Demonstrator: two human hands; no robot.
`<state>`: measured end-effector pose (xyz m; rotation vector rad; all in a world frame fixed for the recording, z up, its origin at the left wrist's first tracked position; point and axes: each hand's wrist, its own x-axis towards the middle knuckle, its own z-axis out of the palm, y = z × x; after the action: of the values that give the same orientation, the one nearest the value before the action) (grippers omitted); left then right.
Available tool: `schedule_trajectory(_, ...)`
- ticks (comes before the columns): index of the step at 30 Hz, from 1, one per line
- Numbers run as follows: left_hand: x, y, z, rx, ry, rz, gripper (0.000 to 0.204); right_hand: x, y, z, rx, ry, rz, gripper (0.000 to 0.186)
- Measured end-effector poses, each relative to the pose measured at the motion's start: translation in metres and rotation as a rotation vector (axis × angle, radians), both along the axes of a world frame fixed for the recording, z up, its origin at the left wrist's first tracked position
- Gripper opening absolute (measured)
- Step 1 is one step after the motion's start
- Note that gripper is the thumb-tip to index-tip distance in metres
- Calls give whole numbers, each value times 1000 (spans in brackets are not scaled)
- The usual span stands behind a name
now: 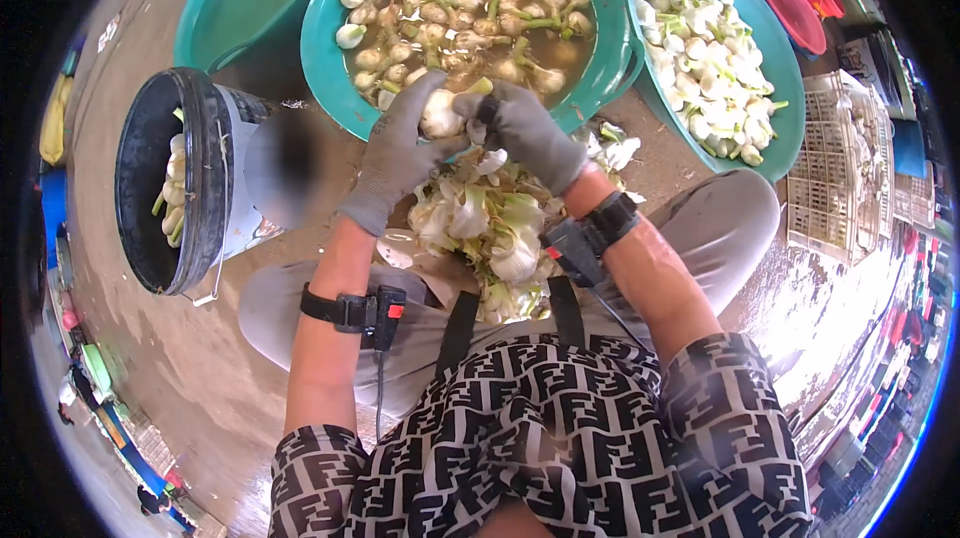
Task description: Cleaning and peeling vegetables (possibly Chinese cabbage hearts) in a large bowl of water.
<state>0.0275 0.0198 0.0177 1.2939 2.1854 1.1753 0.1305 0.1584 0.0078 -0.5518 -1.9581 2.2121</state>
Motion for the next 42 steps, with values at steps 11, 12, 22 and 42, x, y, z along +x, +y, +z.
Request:
schedule_trajectory(11,1,0,-2,-9,-517,-16,60,9,-2,-4,15,-39,-85,10)
schedule_trajectory(12,-1,-1,-1,12,-788,-27,58,8,-2,-5,106,156,-86,10)
schedule_trajectory(22,7,2,8,-44,-352,-22,58,8,-2,-4,248,-18,-81,25)
schedule_trajectory(42,-4,-4,-7,299,-1675,34,36,2,-1,-10,671,-93,23,23)
